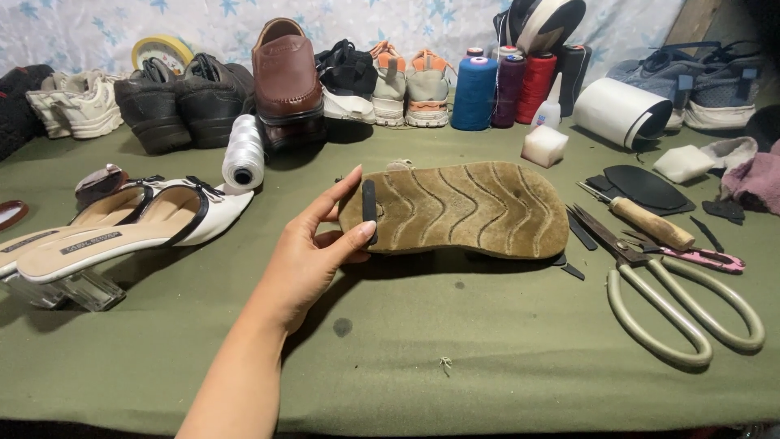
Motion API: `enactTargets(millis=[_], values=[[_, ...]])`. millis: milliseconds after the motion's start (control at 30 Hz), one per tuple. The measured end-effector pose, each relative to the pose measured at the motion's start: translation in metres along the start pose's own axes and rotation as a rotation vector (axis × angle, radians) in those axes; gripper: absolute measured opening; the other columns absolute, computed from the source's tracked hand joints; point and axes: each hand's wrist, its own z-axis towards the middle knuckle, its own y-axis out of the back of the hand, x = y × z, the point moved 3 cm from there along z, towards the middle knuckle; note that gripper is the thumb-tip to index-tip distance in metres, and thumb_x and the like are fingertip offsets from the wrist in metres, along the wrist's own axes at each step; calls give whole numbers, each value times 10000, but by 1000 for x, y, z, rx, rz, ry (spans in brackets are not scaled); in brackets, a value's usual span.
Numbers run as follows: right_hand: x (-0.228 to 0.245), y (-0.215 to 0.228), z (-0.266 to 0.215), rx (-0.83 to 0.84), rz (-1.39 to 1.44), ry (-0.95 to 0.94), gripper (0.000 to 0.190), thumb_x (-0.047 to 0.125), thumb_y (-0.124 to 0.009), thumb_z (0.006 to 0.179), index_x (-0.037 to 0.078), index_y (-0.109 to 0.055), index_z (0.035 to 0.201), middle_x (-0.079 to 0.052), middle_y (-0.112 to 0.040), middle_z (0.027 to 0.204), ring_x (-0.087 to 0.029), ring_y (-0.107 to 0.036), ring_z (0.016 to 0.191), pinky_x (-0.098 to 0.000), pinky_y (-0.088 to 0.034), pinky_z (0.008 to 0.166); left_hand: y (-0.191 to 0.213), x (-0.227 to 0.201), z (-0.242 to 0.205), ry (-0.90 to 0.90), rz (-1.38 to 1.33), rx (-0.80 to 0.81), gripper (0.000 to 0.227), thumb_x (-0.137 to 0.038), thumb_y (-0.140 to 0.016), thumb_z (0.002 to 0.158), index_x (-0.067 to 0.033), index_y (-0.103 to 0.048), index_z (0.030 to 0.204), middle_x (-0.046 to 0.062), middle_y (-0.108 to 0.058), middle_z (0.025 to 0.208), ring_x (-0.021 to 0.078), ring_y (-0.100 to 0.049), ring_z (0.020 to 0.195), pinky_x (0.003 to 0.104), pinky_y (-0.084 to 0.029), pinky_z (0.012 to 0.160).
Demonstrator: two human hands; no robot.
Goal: The person cleans the sole of a sandal with a cloth, then uses scissors to cut a black rubber strip into smaller pieces. They apply glue to the sole and attach the cut rubber pieces to reinforce the worn area.
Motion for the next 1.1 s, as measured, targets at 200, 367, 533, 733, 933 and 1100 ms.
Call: enactTargets(millis=[200,367,533,733,933,1100], values=[[-51,-111,-37,355,-184,156,809,515,-732,853,269,-420,1558,-174,-314,1650,-380,-302,1499,-574,-250,1154,-1,-4,-4,81,1,18,646,-186,-722,847,-340,-595,1462,49,-431,1257,92,-630,872,297,-679,858],[-74,-150,-48,435,-282,99,830,661,-625,855,326,-386,1577,-107,-349,1634,-334,-227,1537,-582,-135,1161,1,4,0,29,0,48,635,-187,-732,845,-316,-589,1450,42,-502,1338,86,-625,824,296,-681,813],[-73,-151,-55,401,-284,107,813,665,-626,860,312,-421,1563,-112,-452,1557,-335,-274,1515,-575,-117,1177,-1,-1,-2,29,38,70,642,-161,-734,850,-281,-591,1464,17,-534,1249,85,-645,779,272,-671,795],[-74,-154,-57,373,-279,132,793,665,-626,866,313,-438,1551,-92,-476,1538,-330,-299,1508,-574,-118,1188,-2,-6,-4,102,-4,38,668,-105,-729,850,-280,-595,1481,34,-598,1104,175,-740,888,305,-670,809],[-74,-154,-58,367,-295,129,793,667,-631,862,330,-433,1552,-82,-485,1528,-320,-299,1510,-569,-114,1189,-4,-11,-7,152,-14,-1,903,-107,-727,823,-408,-378,1599,100,-593,1163,115,-664,785,303,-660,805],[-57,-132,-48,364,-44,-55,771,606,-518,894,259,-381,1568,-136,-413,1598,-314,-413,1439,-609,-366,1102,-4,-6,-3,175,-89,-47,922,-111,-748,793,-357,-399,1610,83,-486,1017,181,-696,819,355,-683,791]])
